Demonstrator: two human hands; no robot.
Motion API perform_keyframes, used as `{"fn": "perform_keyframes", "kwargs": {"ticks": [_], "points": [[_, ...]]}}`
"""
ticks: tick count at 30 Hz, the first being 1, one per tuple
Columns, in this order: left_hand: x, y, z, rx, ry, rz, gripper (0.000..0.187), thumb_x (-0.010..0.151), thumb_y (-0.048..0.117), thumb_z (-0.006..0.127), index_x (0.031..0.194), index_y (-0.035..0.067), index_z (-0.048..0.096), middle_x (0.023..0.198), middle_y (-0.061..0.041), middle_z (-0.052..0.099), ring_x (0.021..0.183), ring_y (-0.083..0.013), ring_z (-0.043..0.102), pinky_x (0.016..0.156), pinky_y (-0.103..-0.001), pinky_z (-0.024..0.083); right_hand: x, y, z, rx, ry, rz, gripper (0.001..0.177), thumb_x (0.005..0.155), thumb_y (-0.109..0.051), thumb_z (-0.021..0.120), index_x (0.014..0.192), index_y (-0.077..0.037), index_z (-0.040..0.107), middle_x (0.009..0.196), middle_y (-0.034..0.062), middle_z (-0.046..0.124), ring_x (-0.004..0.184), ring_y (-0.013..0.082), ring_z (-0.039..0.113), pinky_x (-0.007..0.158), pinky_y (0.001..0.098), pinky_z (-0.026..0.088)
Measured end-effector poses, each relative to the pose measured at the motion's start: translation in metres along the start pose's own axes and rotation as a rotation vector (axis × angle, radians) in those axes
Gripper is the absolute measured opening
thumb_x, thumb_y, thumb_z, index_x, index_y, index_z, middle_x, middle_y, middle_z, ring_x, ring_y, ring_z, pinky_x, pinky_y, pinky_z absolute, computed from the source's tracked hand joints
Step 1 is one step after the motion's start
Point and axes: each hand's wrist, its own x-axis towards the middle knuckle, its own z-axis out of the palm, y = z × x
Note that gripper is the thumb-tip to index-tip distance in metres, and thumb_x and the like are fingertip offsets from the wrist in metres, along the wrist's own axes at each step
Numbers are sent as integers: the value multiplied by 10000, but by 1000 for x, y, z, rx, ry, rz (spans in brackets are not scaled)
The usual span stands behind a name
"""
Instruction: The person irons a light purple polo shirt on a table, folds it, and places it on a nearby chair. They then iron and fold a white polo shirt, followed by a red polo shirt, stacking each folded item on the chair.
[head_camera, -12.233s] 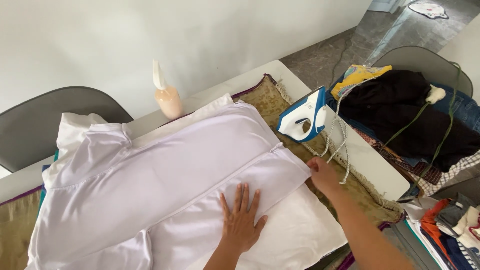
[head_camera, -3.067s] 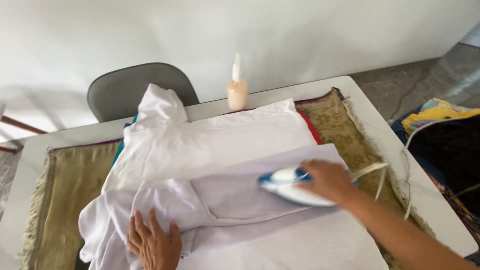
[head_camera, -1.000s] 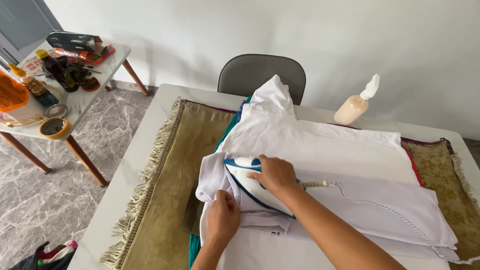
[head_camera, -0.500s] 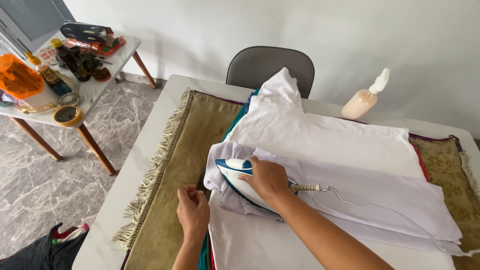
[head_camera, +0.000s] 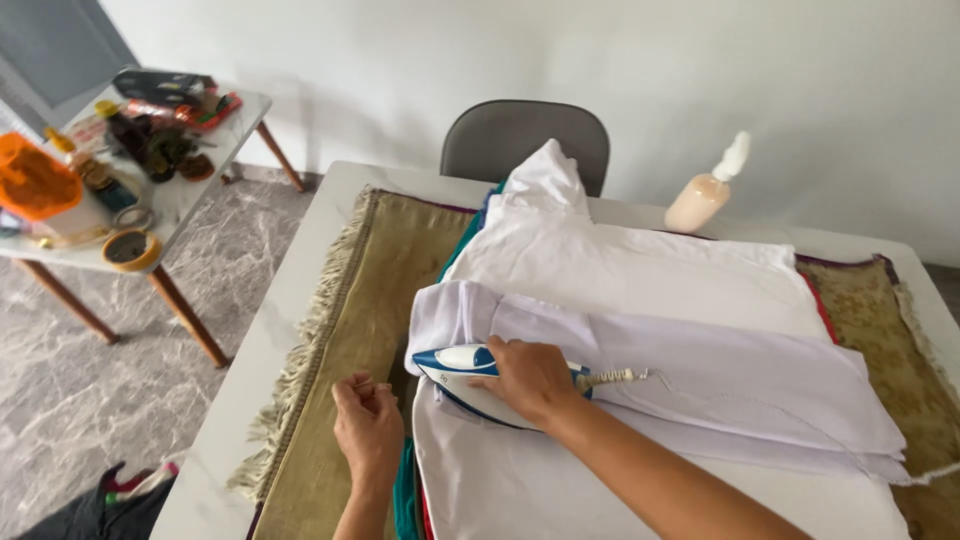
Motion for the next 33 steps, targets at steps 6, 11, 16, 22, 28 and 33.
{"fn": "perform_keyframes", "kwargs": {"ticks": [6, 11, 16, 22, 28, 33], "points": [[2, 24, -5, 73, -51, 141, 212, 939, 98, 633, 1126, 16, 573, 930, -112, 743, 813, -228, 733, 743, -368, 567, -24, 99, -33, -166, 7, 312, 666, 826, -586, 693, 1244, -72, 622, 877, 136, 747, 821, 333, 733, 700, 448, 561], [-21, 42, 31, 152, -308, 305, 277, 897, 98, 642, 1159, 36, 575, 863, -104, 731, 756, -267, 720, 671, -400, 555, -68, 214, -33, -287, -78, 692, 726, 875, -687, 633, 1247, -63, 637, 948, 131, 764, 899, 303, 738, 750, 427, 583], [-67, 61, 103, 198, -552, 574, 328, 855, 97, 675, 1167, 42, 592, 976, -152, 696, 940, -334, 673, 795, -454, 533, -96, 297, -56, -213, -18, 1011, 665, 864, -672, 659, 1172, -85, 705, 980, 104, 772, 927, 280, 749, 762, 415, 594], [-132, 67, 216, 334, -828, 830, 494, 871, 161, 694, 1306, 1, 523, 1295, -242, 565, 1247, -437, 487, 1034, -505, 421, -136, 311, -46, -163, 10, 853, 627, 829, -626, 700, 1234, -149, 653, 932, 94, 770, 921, 297, 730, 788, 438, 561], [-208, 85, 321, 540, -1099, 918, 662, 960, 305, 625, 1484, 2, 358, 1579, -297, 225, 1492, -461, 136, 1192, -573, 144, -190, 409, -102, -80, -6, 1166, 616, 900, -637, 648, 1162, -82, 700, 864, 123, 803, 900, 290, 755, 802, 451, 562], [-260, 113, 391, 734, -1170, 923, 723, 1006, 424, 509, 1564, 57, 233, 1643, -258, 80, 1535, -417, -15, 1207, -586, 35, -224, 474, -107, -107, -21, 1167, 632, 877, -672, 659, 1011, -66, 772, 969, 149, 762, 935, 322, 729, 826, 444, 560]]}}
